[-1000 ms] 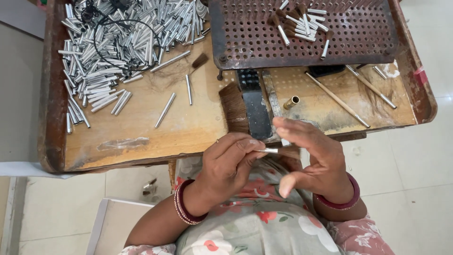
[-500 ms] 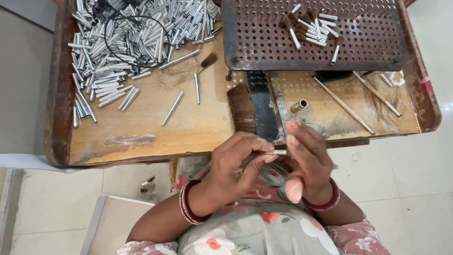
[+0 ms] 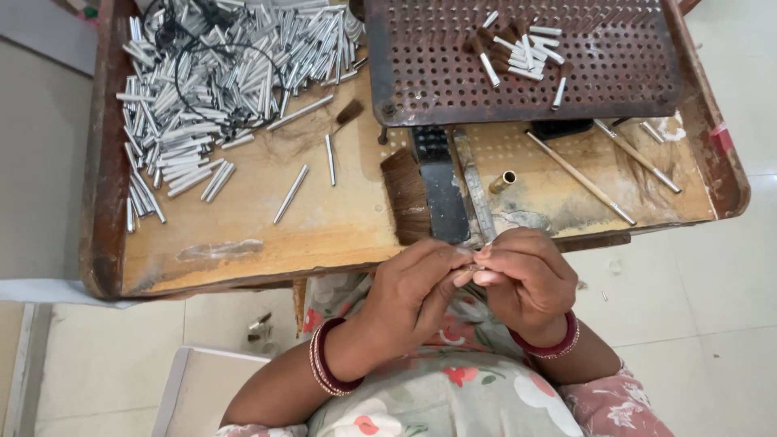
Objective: The recorder is assembling small metal tubes by inserting components and checking the fit.
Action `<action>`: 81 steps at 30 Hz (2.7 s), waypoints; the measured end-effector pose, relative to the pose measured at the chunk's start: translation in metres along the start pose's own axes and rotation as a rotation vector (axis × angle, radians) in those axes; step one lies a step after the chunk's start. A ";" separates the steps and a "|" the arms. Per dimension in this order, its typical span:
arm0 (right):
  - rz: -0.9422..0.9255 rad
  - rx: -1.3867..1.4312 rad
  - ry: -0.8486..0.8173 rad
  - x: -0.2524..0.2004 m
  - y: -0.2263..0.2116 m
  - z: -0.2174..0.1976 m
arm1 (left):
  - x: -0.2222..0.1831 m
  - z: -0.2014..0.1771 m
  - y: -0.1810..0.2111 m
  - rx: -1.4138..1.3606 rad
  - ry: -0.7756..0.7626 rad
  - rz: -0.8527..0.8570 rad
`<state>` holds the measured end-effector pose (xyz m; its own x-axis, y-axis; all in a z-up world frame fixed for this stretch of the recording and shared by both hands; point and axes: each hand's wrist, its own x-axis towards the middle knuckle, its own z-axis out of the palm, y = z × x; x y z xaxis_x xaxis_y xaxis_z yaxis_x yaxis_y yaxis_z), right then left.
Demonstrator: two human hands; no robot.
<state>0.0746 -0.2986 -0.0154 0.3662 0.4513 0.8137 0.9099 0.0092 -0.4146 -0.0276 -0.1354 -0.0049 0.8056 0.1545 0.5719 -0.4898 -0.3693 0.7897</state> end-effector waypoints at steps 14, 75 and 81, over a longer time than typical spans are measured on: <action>0.398 0.496 0.136 -0.015 0.019 0.006 | 0.017 -0.005 -0.022 0.320 0.206 0.013; 0.176 0.231 -0.088 -0.023 0.003 -0.015 | -0.010 0.010 0.006 -0.299 0.157 -0.049; 0.131 0.211 -0.129 -0.023 0.007 -0.013 | -0.011 0.008 0.003 -0.421 0.164 -0.164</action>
<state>0.0754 -0.3202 -0.0318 0.4385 0.5704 0.6945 0.7908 0.1224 -0.5998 -0.0346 -0.1454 -0.0108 0.8370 0.3346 0.4331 -0.4804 0.0700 0.8743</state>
